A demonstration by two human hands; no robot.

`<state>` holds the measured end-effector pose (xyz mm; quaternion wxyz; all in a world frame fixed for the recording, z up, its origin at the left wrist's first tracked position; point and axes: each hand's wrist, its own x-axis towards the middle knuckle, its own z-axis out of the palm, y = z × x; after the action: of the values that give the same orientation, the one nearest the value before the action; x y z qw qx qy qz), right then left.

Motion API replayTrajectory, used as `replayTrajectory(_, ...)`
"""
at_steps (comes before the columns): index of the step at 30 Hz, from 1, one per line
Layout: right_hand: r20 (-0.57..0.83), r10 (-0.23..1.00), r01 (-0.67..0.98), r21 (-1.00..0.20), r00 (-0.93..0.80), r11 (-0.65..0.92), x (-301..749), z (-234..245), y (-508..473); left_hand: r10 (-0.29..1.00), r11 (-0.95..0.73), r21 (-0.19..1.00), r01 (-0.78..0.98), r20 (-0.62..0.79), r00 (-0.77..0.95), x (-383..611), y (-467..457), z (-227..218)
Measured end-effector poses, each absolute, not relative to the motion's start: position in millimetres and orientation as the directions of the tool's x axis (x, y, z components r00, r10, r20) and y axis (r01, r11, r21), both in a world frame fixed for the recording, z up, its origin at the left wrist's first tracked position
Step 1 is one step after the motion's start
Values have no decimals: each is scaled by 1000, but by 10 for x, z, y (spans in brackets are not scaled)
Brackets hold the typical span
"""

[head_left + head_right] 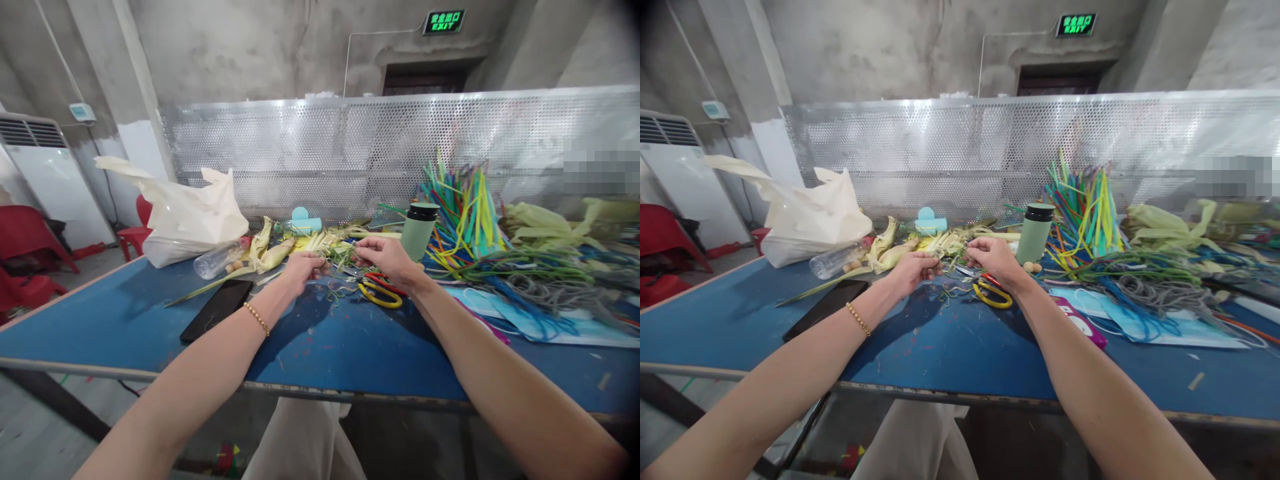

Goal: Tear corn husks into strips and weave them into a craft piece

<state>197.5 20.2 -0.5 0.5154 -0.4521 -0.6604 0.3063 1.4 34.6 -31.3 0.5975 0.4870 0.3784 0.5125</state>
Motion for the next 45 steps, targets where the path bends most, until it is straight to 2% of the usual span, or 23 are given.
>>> replayTrajectory(11,417,908,284,-866,-46,413,1979,-20,229,982,-6,971,-238,51,182,16,324,-297)
replayTrajectory(16,567,824,445,-734,-16,513,2019,-32,271,983,-7,971,-238,50,175,14,332,-302)
replayTrajectory(18,611,792,457,-705,4,542,2034,-23,273,983,-9,970,-243,53,176,13,344,-312)
replayTrajectory(24,539,841,332,-803,51,495,2034,44,197,980,-10,973,-229,54,189,8,360,-330)
replayTrajectory(26,550,835,305,-800,28,517,2026,75,159,979,-16,974,-227,61,195,6,352,-326)
replayTrajectory(31,572,820,363,-759,-25,540,2023,137,88,978,-17,972,-233,65,201,6,329,-307)
replayTrajectory(38,537,836,217,-808,-109,548,2028,94,100,978,-32,975,-222,77,194,11,329,-302)
replayTrajectory(45,532,827,211,-801,-181,561,2000,62,139,977,-35,976,-213,79,200,15,312,-299)
